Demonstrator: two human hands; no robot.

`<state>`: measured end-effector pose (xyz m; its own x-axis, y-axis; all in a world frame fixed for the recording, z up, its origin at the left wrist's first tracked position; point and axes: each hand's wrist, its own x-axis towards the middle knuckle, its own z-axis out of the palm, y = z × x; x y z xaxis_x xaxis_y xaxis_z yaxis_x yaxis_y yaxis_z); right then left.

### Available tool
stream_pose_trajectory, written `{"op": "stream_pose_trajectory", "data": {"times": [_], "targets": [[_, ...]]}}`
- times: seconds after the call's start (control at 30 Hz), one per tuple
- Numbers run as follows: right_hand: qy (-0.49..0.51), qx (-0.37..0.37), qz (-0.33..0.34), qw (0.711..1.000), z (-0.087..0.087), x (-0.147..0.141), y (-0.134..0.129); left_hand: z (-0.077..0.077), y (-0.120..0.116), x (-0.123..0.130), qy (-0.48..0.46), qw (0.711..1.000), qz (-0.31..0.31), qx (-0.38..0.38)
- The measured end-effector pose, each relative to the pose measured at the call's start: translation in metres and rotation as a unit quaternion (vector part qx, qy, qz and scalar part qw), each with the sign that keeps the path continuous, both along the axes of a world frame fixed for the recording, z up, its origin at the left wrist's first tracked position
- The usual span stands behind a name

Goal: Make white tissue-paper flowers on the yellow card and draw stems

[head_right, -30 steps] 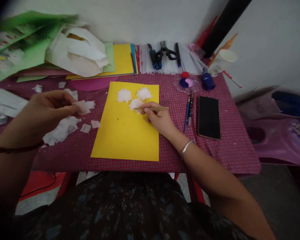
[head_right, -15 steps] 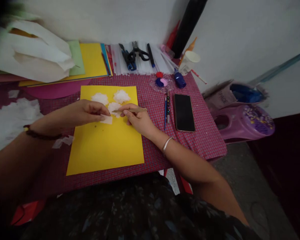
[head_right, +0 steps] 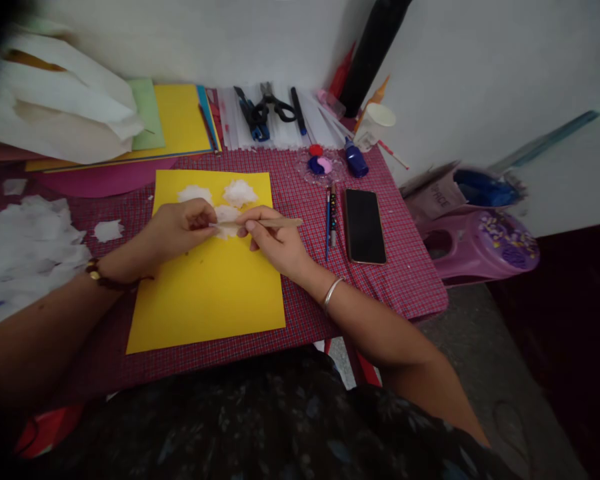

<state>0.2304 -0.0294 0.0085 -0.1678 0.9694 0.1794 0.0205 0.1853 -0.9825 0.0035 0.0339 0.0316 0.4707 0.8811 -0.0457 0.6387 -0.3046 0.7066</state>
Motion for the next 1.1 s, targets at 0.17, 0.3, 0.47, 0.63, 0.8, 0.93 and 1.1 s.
{"op": "stream_pose_trajectory", "data": {"times": [0.17,0.3,0.47,0.63,0.8,0.93,1.1], "targets": [[-0.051,0.005,0.029,0.998,-0.001,0.000,-0.003,0.001,0.000,0.001,-0.001,1.000,0.007,0.002],[-0.119,0.017,0.027,0.992,-0.007,0.000,-0.003,0.002,0.000,0.002,0.007,1.000,0.016,0.003],[-0.229,0.132,0.052,0.963,-0.005,0.004,-0.006,-0.002,0.003,0.000,-0.016,0.999,0.031,0.002],[-0.433,0.263,0.102,0.856,0.001,0.003,-0.014,-0.007,0.008,-0.006,-0.015,1.000,0.023,-0.002],[-0.524,0.315,0.115,0.783,0.004,-0.001,-0.016,-0.007,0.008,-0.008,-0.016,1.000,0.014,0.007],[-0.397,0.300,0.087,0.863,0.005,0.001,-0.017,-0.004,0.008,-0.008,-0.010,1.000,0.009,0.008],[-0.059,0.086,-0.025,0.994,0.004,0.001,-0.009,0.000,0.012,-0.007,-0.023,1.000,0.002,-0.016]]}}
